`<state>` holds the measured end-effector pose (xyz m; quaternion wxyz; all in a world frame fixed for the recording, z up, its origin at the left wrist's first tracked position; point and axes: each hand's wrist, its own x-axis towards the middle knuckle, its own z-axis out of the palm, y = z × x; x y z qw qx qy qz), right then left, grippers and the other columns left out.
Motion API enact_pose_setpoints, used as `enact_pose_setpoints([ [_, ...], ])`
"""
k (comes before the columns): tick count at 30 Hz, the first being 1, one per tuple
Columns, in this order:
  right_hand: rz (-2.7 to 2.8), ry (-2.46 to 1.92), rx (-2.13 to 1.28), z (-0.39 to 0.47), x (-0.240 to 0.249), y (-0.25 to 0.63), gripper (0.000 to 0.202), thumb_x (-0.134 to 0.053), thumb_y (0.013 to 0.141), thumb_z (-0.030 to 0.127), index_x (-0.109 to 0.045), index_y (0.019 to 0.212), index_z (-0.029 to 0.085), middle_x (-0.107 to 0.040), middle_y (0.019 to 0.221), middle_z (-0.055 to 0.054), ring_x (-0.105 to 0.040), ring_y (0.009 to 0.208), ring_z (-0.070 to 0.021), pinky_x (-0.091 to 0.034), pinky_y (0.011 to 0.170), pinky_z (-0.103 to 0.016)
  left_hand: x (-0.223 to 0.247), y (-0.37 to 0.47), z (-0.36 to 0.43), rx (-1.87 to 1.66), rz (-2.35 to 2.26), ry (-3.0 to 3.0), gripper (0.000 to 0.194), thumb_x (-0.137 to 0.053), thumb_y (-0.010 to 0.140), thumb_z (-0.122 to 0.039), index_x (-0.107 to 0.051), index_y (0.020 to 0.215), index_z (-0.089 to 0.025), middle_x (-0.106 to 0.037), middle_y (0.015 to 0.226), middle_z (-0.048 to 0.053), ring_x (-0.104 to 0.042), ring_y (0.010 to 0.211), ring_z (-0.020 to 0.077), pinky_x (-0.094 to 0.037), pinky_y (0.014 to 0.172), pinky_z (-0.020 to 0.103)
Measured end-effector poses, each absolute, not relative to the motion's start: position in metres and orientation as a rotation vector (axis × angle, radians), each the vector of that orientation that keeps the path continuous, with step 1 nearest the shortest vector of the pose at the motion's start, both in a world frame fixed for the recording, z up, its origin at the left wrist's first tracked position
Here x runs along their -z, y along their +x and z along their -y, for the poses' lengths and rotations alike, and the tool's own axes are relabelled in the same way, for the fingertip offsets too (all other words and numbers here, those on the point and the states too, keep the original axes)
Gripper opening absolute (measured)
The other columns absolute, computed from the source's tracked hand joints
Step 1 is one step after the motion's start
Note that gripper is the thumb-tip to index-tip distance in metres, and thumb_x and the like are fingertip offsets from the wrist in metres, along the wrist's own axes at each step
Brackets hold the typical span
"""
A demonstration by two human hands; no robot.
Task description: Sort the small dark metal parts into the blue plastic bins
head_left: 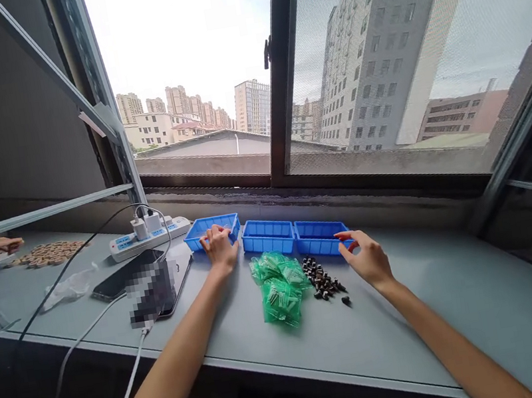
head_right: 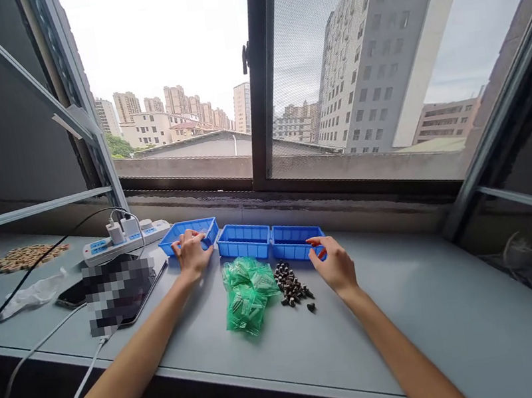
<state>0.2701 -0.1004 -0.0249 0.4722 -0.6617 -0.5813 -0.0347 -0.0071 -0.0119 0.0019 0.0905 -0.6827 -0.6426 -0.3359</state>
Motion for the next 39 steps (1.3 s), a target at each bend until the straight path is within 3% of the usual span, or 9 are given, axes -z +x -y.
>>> enact_pose_setpoints([
  [7, 1.426, -1.343, -0.171, 0.106, 0.012, 0.244, 0.035, -0.045, 0.077, 0.046, -0.061, 0.092, 0.018, -0.064, 0.084, -0.008, -0.061, 0.066, -0.0196, -0.046, 0.053, -0.03, -0.016, 0.003, 0.058, 1.401, 1.665, -1.995, 0.016, -0.067, 0.072, -0.028, -0.066, 0.085, -0.019, -0.056, 0.108, 0.009, -0.051, 0.099, 0.0281, -0.042, 0.084, 0.044],
  [9, 1.473, -1.273, -0.339, 0.111, 0.009, 0.231, 0.043, -0.044, 0.078, 0.051, -0.058, 0.101, 0.018, -0.063, 0.089, -0.009, -0.062, 0.066, -0.0203, -0.044, 0.045, -0.027, -0.011, 0.002, 0.085, 1.515, 1.436, -2.011, 0.012, -0.068, 0.072, -0.031, -0.066, 0.078, -0.02, -0.056, 0.105, 0.008, -0.052, 0.1, 0.0266, -0.045, 0.084, 0.041],
  [12, 1.661, -1.193, -0.486, 0.127, 0.008, 0.209, 0.05, -0.041, 0.081, 0.054, -0.052, 0.116, 0.021, -0.063, 0.088, -0.006, -0.057, 0.058, -0.0161, -0.047, 0.051, -0.029, 0.001, -0.002, 0.127, 1.605, 1.045, -2.118, 0.011, -0.063, 0.078, -0.035, -0.066, 0.078, -0.024, -0.056, 0.101, 0.005, -0.055, 0.095, 0.0215, -0.048, 0.083, 0.037],
  [19, 1.378, -0.986, -1.224, 0.192, -0.01, 0.154, 0.089, -0.052, 0.072, 0.065, -0.018, 0.141, 0.022, -0.065, 0.091, -0.008, -0.063, 0.072, -0.0207, -0.051, 0.057, -0.03, 0.018, -0.012, 0.18, 1.596, 0.717, -2.363, 0.014, -0.059, 0.081, -0.025, -0.064, 0.094, -0.028, -0.047, 0.119, 0.006, -0.049, 0.113, 0.0237, -0.045, 0.097, 0.042],
  [22, 1.232, -0.99, -1.338, 0.205, -0.029, 0.146, 0.097, -0.07, 0.061, 0.057, -0.023, 0.138, 0.023, -0.065, 0.096, -0.008, -0.065, 0.079, -0.0227, -0.053, 0.064, -0.033, 0.017, -0.013, 0.183, 1.631, 0.655, -2.384, 0.017, -0.058, 0.081, -0.02, -0.062, 0.096, -0.026, -0.045, 0.116, 0.006, -0.05, 0.111, 0.0213, -0.041, 0.102, 0.043],
  [27, 1.256, -1.146, -1.356, 0.2, -0.051, 0.15, 0.087, -0.074, 0.058, 0.048, -0.034, 0.132, 0.025, -0.066, 0.09, -0.005, -0.065, 0.077, -0.0213, -0.053, 0.067, -0.035, 0.022, -0.009, 0.174, 1.688, 0.675, -2.343, 0.013, -0.059, 0.081, -0.023, -0.06, 0.094, -0.025, -0.045, 0.114, 0.006, -0.048, 0.113, 0.0225, -0.041, 0.102, 0.043],
  [31, 1.296, -1.285, -1.226, 0.186, -0.058, 0.156, 0.081, -0.074, 0.052, 0.048, -0.045, 0.123, 0.024, -0.066, 0.092, -0.006, -0.065, 0.074, -0.0206, -0.052, 0.058, -0.03, 0.027, -0.009, 0.165, 1.728, 0.739, -2.385, 0.025, -0.061, 0.079, -0.039, -0.056, 0.098, -0.022, -0.043, 0.122, 0.011, -0.045, 0.118, 0.0255, -0.044, 0.097, 0.041],
  [34, 1.248, -1.351, -1.219, 0.174, -0.054, 0.159, 0.077, -0.07, 0.057, 0.049, -0.044, 0.125, 0.024, -0.064, 0.099, -0.006, -0.066, 0.074, -0.0202, -0.053, 0.059, -0.03, 0.026, -0.015, 0.16, 1.735, 0.771, -2.467, 0.041, -0.057, 0.079, -0.05, -0.052, 0.108, -0.022, -0.044, 0.122, 0.013, -0.047, 0.115, 0.0255, -0.046, 0.094, 0.041],
  [39, 1.296, -1.338, -1.198, 0.151, -0.049, 0.15, 0.073, -0.07, 0.059, 0.042, -0.044, 0.125, 0.024, -0.064, 0.1, -0.006, -0.066, 0.074, -0.019, -0.055, 0.056, -0.029, 0.018, -0.029, 0.139, 1.861, 1.112, -2.322, 0.023, -0.044, 0.088, -0.028, -0.051, 0.109, -0.023, -0.05, 0.117, 0.009, -0.048, 0.112, 0.0211, -0.043, 0.094, 0.039],
])
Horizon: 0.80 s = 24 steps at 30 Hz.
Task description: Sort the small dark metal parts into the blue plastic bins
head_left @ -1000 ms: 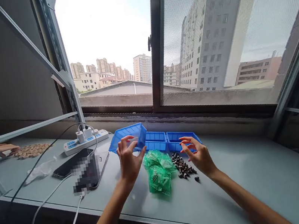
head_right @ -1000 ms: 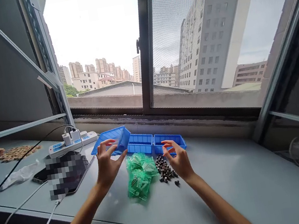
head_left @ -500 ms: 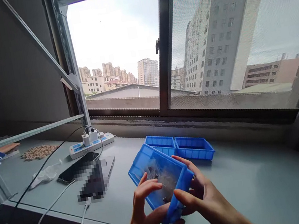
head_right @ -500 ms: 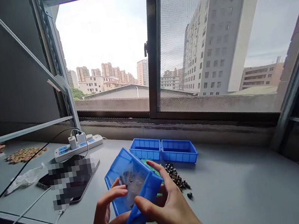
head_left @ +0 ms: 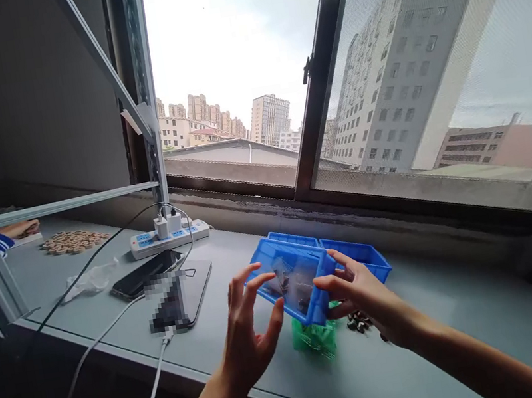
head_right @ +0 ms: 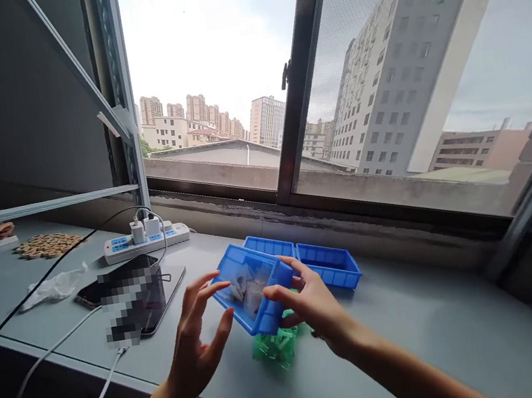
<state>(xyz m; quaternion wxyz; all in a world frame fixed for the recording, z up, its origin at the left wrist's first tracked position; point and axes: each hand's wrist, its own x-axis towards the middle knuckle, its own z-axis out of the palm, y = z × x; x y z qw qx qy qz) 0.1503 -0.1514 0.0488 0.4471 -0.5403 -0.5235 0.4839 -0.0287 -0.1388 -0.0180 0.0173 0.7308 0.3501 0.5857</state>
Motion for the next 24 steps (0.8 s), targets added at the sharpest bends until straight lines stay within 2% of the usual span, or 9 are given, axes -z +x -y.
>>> enact_pose_setpoints([
  [5, 1.502, -1.262, -1.106, 0.136, -0.043, 0.132, 0.07, -0.072, 0.056, 0.036, -0.048, 0.12, 0.022, -0.065, 0.087, -0.003, -0.063, 0.065, -0.0166, -0.051, 0.049, -0.025, 0.025, -0.034, 0.111, -1.654, -1.268, 2.036, 0.035, -0.042, 0.087, -0.036, -0.047, 0.118, -0.021, -0.05, 0.119, 0.009, -0.045, 0.117, 0.0223, -0.037, 0.1, 0.043],
  [10, 1.703, -1.146, -0.935, 0.132, -0.03, 0.125, 0.058, -0.07, 0.06, 0.027, -0.052, 0.115, 0.02, -0.067, 0.085, -0.003, -0.063, 0.065, -0.0157, -0.053, 0.056, -0.027, 0.042, -0.035, 0.109, -1.449, -1.334, 1.991, 0.041, -0.037, 0.088, -0.04, -0.046, 0.123, -0.021, -0.048, 0.123, 0.01, -0.043, 0.12, 0.0238, -0.036, 0.102, 0.045],
  [14, 1.892, -1.155, -0.682, 0.134, -0.026, 0.123, 0.056, -0.068, 0.06, 0.019, -0.053, 0.114, 0.021, -0.068, 0.077, 0.001, -0.063, 0.063, -0.0153, -0.053, 0.059, -0.027, 0.041, -0.037, 0.113, -1.386, -1.357, 1.978, 0.043, -0.029, 0.09, -0.041, -0.046, 0.123, -0.019, -0.053, 0.117, 0.011, -0.047, 0.115, 0.0234, -0.037, 0.1, 0.046],
  [16, 2.016, -1.17, -0.535, 0.136, -0.026, 0.121, 0.059, -0.067, 0.058, 0.016, -0.052, 0.115, 0.022, -0.069, 0.084, 0.0, -0.064, 0.068, -0.0176, -0.053, 0.066, -0.03, 0.039, -0.038, 0.114, -1.382, -1.385, 1.989, 0.044, -0.029, 0.089, -0.04, -0.045, 0.124, -0.017, -0.054, 0.115, 0.012, -0.049, 0.113, 0.0237, -0.039, 0.097, 0.046],
  [18, 2.122, -1.186, -0.386, 0.138, -0.024, 0.12, 0.061, -0.065, 0.059, 0.015, -0.051, 0.117, 0.023, -0.068, 0.101, -0.004, -0.066, 0.081, -0.0217, -0.052, 0.074, -0.034, 0.039, -0.038, 0.113, -1.347, -1.437, 2.032, 0.044, -0.034, 0.087, -0.039, -0.046, 0.123, -0.016, -0.052, 0.116, 0.013, -0.051, 0.11, 0.0249, -0.041, 0.095, 0.046],
  [21, 2.207, -1.209, -0.208, 0.141, -0.018, 0.119, 0.061, -0.062, 0.062, 0.014, -0.049, 0.12, 0.024, -0.058, 0.124, -0.008, -0.06, 0.104, -0.0266, -0.051, 0.082, -0.038, 0.043, -0.037, 0.111, -1.226, -1.564, 2.144, 0.045, -0.043, 0.081, -0.035, -0.049, 0.121, -0.015, -0.046, 0.125, 0.016, -0.048, 0.113, 0.0286, -0.041, 0.094, 0.047],
  [24, 2.228, -1.236, -0.093, 0.144, -0.014, 0.118, 0.059, -0.061, 0.064, 0.014, -0.05, 0.121, 0.024, -0.05, 0.133, -0.011, -0.054, 0.113, -0.0304, -0.051, 0.082, -0.041, 0.051, -0.036, 0.109, -1.149, -1.732, 2.223, 0.044, -0.047, 0.079, -0.032, -0.051, 0.121, -0.017, -0.041, 0.131, 0.016, -0.041, 0.12, 0.0314, -0.037, 0.096, 0.05],
])
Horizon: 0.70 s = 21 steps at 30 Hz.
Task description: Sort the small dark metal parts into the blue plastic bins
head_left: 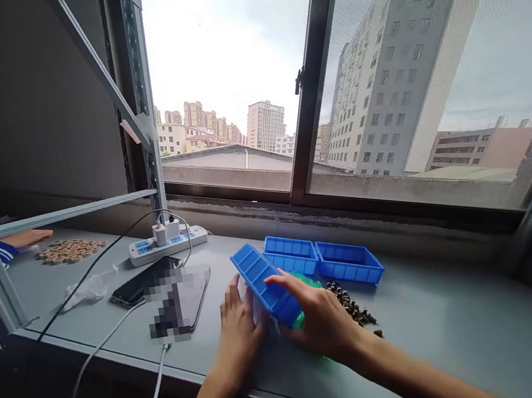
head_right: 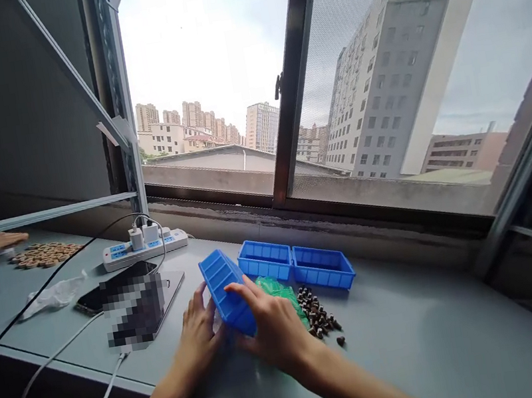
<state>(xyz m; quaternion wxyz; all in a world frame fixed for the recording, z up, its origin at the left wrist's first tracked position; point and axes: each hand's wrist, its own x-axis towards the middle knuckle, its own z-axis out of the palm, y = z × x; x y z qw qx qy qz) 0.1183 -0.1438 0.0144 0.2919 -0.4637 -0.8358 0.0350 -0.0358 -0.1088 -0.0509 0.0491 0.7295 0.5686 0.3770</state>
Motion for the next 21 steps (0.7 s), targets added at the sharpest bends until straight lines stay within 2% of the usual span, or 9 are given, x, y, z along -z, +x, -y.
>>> enact_pose_setpoints([
  [3, 2.205, -1.247, -0.063, 0.144, -0.021, 0.123, 0.059, -0.061, 0.063, 0.013, -0.051, 0.12, 0.026, -0.048, 0.135, -0.011, -0.058, 0.108, -0.0322, -0.052, 0.08, -0.043, 0.06, -0.035, 0.106, -1.128, -1.831, 2.242, 0.036, -0.046, 0.082, -0.031, -0.056, 0.115, -0.021, -0.043, 0.131, 0.013, -0.038, 0.123, 0.0305, -0.036, 0.096, 0.051],
  [5, 2.144, -1.206, -0.107, 0.144, -0.03, 0.129, 0.058, -0.061, 0.063, 0.014, -0.052, 0.118, 0.028, -0.052, 0.132, -0.008, -0.06, 0.105, -0.0306, -0.051, 0.08, -0.042, 0.065, -0.036, 0.105, -1.135, -1.84, 2.254, 0.031, -0.046, 0.083, -0.032, -0.058, 0.109, -0.023, -0.044, 0.13, 0.011, -0.037, 0.124, 0.0301, -0.036, 0.096, 0.051],
  [8, 2.005, -1.123, -0.355, 0.146, -0.047, 0.143, 0.057, -0.064, 0.062, 0.018, -0.051, 0.117, 0.027, -0.068, 0.102, -0.002, -0.066, 0.086, -0.0231, -0.052, 0.078, -0.038, 0.062, -0.036, 0.105, -1.313, -1.782, 2.29, 0.037, -0.048, 0.082, -0.032, -0.05, 0.118, -0.022, -0.042, 0.131, 0.013, -0.037, 0.125, 0.0292, -0.037, 0.095, 0.048],
  [10, 1.847, -1.104, -0.576, 0.148, -0.054, 0.15, 0.058, -0.066, 0.062, 0.022, -0.05, 0.118, 0.024, -0.068, 0.089, -0.002, -0.066, 0.074, -0.0196, -0.054, 0.071, -0.036, 0.053, -0.036, 0.108, -1.519, -1.694, 2.357, 0.049, -0.05, 0.083, -0.034, -0.038, 0.129, -0.021, -0.036, 0.135, 0.016, -0.036, 0.126, 0.0285, -0.039, 0.093, 0.046],
  [12, 1.672, -1.063, -0.767, 0.147, -0.056, 0.155, 0.062, -0.069, 0.061, 0.028, -0.048, 0.119, 0.023, -0.067, 0.093, -0.004, -0.065, 0.072, -0.0183, -0.054, 0.064, -0.033, 0.04, -0.033, 0.112, -1.678, -1.571, 2.508, 0.055, -0.053, 0.083, -0.035, -0.032, 0.133, -0.022, -0.032, 0.139, 0.016, -0.036, 0.126, 0.0282, -0.038, 0.094, 0.043],
  [13, 1.589, -1.04, -0.854, 0.146, -0.055, 0.156, 0.064, -0.07, 0.061, 0.032, -0.047, 0.12, 0.022, -0.065, 0.098, -0.005, -0.065, 0.072, -0.0182, -0.054, 0.062, -0.032, 0.032, -0.031, 0.115, -1.715, -1.499, 2.616, 0.053, -0.054, 0.083, -0.034, -0.035, 0.131, -0.023, -0.034, 0.138, 0.016, -0.037, 0.125, 0.0281, -0.037, 0.094, 0.043],
  [17, 1.397, -1.01, -1.108, 0.133, -0.047, 0.159, 0.072, -0.065, 0.064, 0.049, -0.04, 0.127, 0.022, -0.063, 0.103, -0.008, -0.065, 0.08, -0.0199, -0.055, 0.059, -0.031, 0.008, -0.022, 0.116, -1.587, -1.175, 3.059, 0.028, -0.051, 0.085, -0.016, -0.055, 0.11, -0.027, -0.056, 0.118, 0.007, -0.049, 0.113, 0.0226, -0.034, 0.095, 0.038],
  [19, 1.436, -1.027, -1.078, 0.127, -0.043, 0.163, 0.081, -0.064, 0.064, 0.05, -0.034, 0.133, 0.022, -0.059, 0.113, -0.011, -0.063, 0.089, -0.0213, -0.055, 0.065, -0.032, -0.001, -0.02, 0.109, -1.425, -1.092, 3.185, 0.027, -0.047, 0.084, -0.009, -0.059, 0.101, -0.026, -0.061, 0.106, 0.005, -0.055, 0.103, 0.0196, -0.036, 0.091, 0.034],
  [21, 1.529, -1.074, -0.911, 0.126, -0.037, 0.17, 0.088, -0.067, 0.063, 0.049, -0.027, 0.137, 0.022, -0.051, 0.125, -0.014, -0.06, 0.098, -0.0227, -0.053, 0.072, -0.035, -0.009, -0.022, 0.099, -1.318, -1.165, 3.194, 0.024, -0.049, 0.084, -0.01, -0.06, 0.101, -0.024, -0.062, 0.102, 0.005, -0.056, 0.097, 0.0197, -0.039, 0.087, 0.034],
])
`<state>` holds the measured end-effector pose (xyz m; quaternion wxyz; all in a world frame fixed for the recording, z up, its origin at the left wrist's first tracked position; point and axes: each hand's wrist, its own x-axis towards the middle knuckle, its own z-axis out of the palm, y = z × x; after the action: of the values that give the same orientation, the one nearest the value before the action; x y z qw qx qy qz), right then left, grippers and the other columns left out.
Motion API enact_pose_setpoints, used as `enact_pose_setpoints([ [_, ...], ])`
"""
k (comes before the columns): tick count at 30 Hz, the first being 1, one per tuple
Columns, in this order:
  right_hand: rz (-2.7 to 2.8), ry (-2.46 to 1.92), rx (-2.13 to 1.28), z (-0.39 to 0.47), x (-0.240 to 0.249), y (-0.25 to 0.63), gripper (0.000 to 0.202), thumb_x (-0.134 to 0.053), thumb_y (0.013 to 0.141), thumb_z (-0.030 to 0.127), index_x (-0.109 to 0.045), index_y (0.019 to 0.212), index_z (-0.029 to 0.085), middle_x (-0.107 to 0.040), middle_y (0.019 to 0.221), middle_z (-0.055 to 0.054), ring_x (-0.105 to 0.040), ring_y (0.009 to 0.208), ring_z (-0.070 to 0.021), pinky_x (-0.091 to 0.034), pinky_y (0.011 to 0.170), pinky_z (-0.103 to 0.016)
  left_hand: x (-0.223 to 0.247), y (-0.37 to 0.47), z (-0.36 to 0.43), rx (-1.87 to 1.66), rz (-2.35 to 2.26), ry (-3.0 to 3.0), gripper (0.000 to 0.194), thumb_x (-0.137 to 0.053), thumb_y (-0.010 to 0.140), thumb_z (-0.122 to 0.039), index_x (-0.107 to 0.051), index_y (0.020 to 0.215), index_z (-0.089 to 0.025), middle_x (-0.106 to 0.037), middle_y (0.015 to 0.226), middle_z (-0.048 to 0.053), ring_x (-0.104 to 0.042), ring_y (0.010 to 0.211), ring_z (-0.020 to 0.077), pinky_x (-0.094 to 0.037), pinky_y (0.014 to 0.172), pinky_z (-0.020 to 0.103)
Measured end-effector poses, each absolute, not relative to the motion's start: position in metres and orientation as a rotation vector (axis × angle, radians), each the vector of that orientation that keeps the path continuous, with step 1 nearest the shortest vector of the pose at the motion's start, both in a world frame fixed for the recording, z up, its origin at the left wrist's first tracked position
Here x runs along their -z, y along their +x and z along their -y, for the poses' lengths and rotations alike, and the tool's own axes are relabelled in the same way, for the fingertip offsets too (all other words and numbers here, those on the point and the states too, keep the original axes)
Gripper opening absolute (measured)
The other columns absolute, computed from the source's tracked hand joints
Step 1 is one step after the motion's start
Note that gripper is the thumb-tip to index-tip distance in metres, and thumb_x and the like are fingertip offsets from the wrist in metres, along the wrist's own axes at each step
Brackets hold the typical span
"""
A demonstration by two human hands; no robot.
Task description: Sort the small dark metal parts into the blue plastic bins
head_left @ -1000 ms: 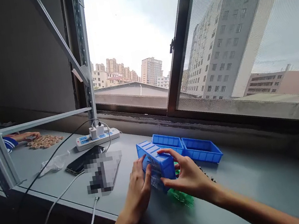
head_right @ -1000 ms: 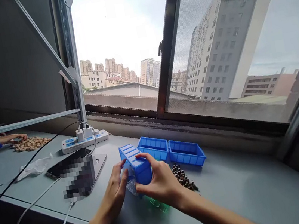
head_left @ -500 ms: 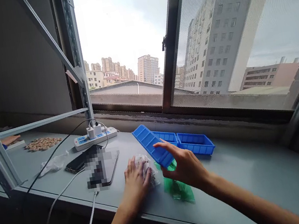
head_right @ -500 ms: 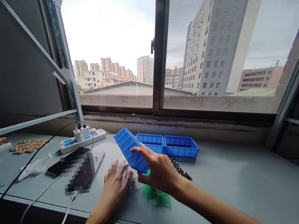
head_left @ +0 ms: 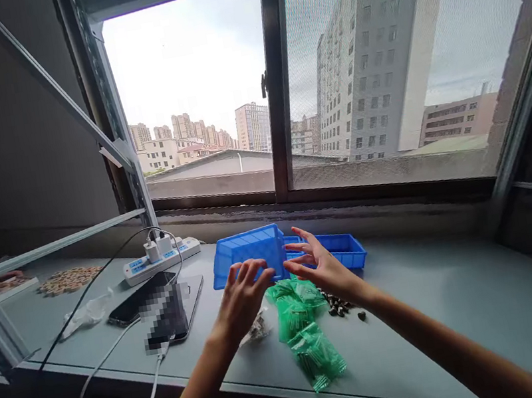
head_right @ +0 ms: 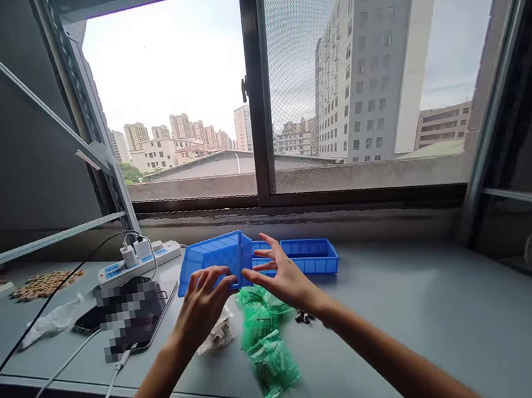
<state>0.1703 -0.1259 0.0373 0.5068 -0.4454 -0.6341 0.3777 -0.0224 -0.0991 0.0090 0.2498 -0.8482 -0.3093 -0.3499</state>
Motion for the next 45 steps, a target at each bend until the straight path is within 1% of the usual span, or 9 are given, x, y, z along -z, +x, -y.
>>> enact_pose_setpoints([
  [2, 1.642, -1.16, -0.663, 0.132, -0.031, 0.179, 0.084, -0.068, 0.063, 0.046, -0.032, 0.135, 0.023, -0.049, 0.128, -0.013, -0.057, 0.103, -0.0239, -0.051, 0.077, -0.038, -0.017, -0.028, 0.086, 0.933, 0.989, -2.29, 0.025, -0.052, 0.083, -0.013, -0.059, 0.104, -0.023, -0.061, 0.105, 0.007, -0.055, 0.098, 0.0217, -0.04, 0.085, 0.035],
  [7, 2.2, -1.154, -0.391, 0.166, -0.009, 0.189, 0.028, -0.069, 0.069, 0.031, -0.065, 0.096, 0.025, -0.064, 0.101, -0.003, -0.06, 0.089, -0.0209, -0.05, 0.071, -0.032, -0.035, -0.042, 0.057, 0.763, 1.323, -2.312, 0.042, -0.043, 0.076, 0.002, -0.062, 0.102, -0.024, -0.061, 0.108, 0.007, -0.055, 0.1, 0.0233, -0.04, 0.086, 0.037],
  [11, 2.381, -1.161, -0.305, 0.182, 0.011, 0.186, 0.035, -0.076, 0.063, 0.033, -0.066, 0.095, 0.026, -0.066, 0.097, -0.002, -0.061, 0.089, -0.022, -0.049, 0.074, -0.031, -0.044, -0.04, 0.039, 0.582, 1.494, -2.42, 0.048, -0.037, 0.074, 0.005, -0.064, 0.103, -0.023, -0.062, 0.104, 0.006, -0.059, 0.093, 0.0213, -0.041, 0.083, 0.034],
  [17, 2.448, -1.207, -0.207, 0.188, 0.023, 0.187, 0.041, -0.07, 0.069, 0.045, -0.064, 0.105, 0.028, -0.064, 0.104, -0.002, -0.062, 0.089, -0.02, -0.048, 0.069, -0.027, -0.05, -0.032, 0.011, 0.456, 1.636, -2.445, 0.057, -0.035, 0.066, 0.008, -0.064, 0.106, -0.021, -0.061, 0.109, 0.006, -0.06, 0.095, 0.0208, -0.041, 0.086, 0.033],
  [22, 2.553, -1.064, 0.189, 0.185, 0.041, 0.188, 0.064, -0.068, 0.058, 0.064, -0.058, 0.107, 0.023, -0.065, 0.093, -0.004, -0.06, 0.076, -0.0204, -0.041, 0.049, -0.025, -0.043, -0.035, -0.005, 0.288, 1.72, -2.481, 0.059, -0.034, 0.061, 0.011, -0.066, 0.103, -0.015, -0.062, 0.108, 0.01, -0.057, 0.103, 0.0203, -0.041, 0.089, 0.028],
  [26, 2.531, -0.936, 0.398, 0.186, 0.051, 0.185, 0.048, -0.06, 0.07, 0.061, -0.056, 0.099, 0.022, -0.064, 0.082, -0.001, -0.057, 0.066, -0.0159, -0.031, 0.041, -0.025, -0.03, -0.037, -0.011, 0.265, 1.725, -2.5, 0.058, -0.037, 0.062, 0.01, -0.066, 0.104, -0.015, -0.062, 0.108, 0.009, -0.058, 0.1, 0.0197, -0.042, 0.086, 0.025],
  [31, 2.475, -0.863, 0.451, 0.19, 0.026, 0.186, 0.01, -0.052, 0.087, 0.029, -0.057, 0.094, 0.024, -0.063, 0.068, 0.003, -0.056, 0.058, -0.0122, -0.029, 0.043, -0.026, -0.024, -0.037, -0.012, 0.287, 1.705, -2.478, 0.056, -0.039, 0.064, 0.007, -0.065, 0.105, -0.019, -0.06, 0.107, 0.009, -0.055, 0.103, 0.0222, -0.04, 0.086, 0.03],
  [41, 2.138, -1.149, 0.341, 0.141, -0.007, 0.193, 0.031, -0.039, 0.093, 0.022, -0.064, 0.109, 0.029, -0.065, 0.112, -0.006, -0.061, 0.1, -0.019, -0.049, 0.076, -0.03, -0.023, -0.03, -0.009, 0.409, 1.61, -2.525, 0.052, -0.037, 0.065, 0.006, -0.067, 0.1, -0.02, -0.061, 0.103, 0.007, -0.054, 0.103, 0.0211, -0.038, 0.086, 0.032],
  [45, 2.387, -1.078, -0.069, 0.125, 0.016, 0.196, 0.035, -0.055, 0.085, 0.038, -0.058, 0.118, 0.029, -0.059, 0.124, -0.006, -0.054, 0.113, -0.0223, -0.028, 0.106, -0.051, -0.026, -0.031, -0.001, 0.462, 1.631, -2.534, 0.041, -0.041, 0.069, 0.001, -0.069, 0.094, -0.017, -0.061, 0.102, 0.009, -0.055, 0.101, 0.0239, -0.037, 0.085, 0.034],
])
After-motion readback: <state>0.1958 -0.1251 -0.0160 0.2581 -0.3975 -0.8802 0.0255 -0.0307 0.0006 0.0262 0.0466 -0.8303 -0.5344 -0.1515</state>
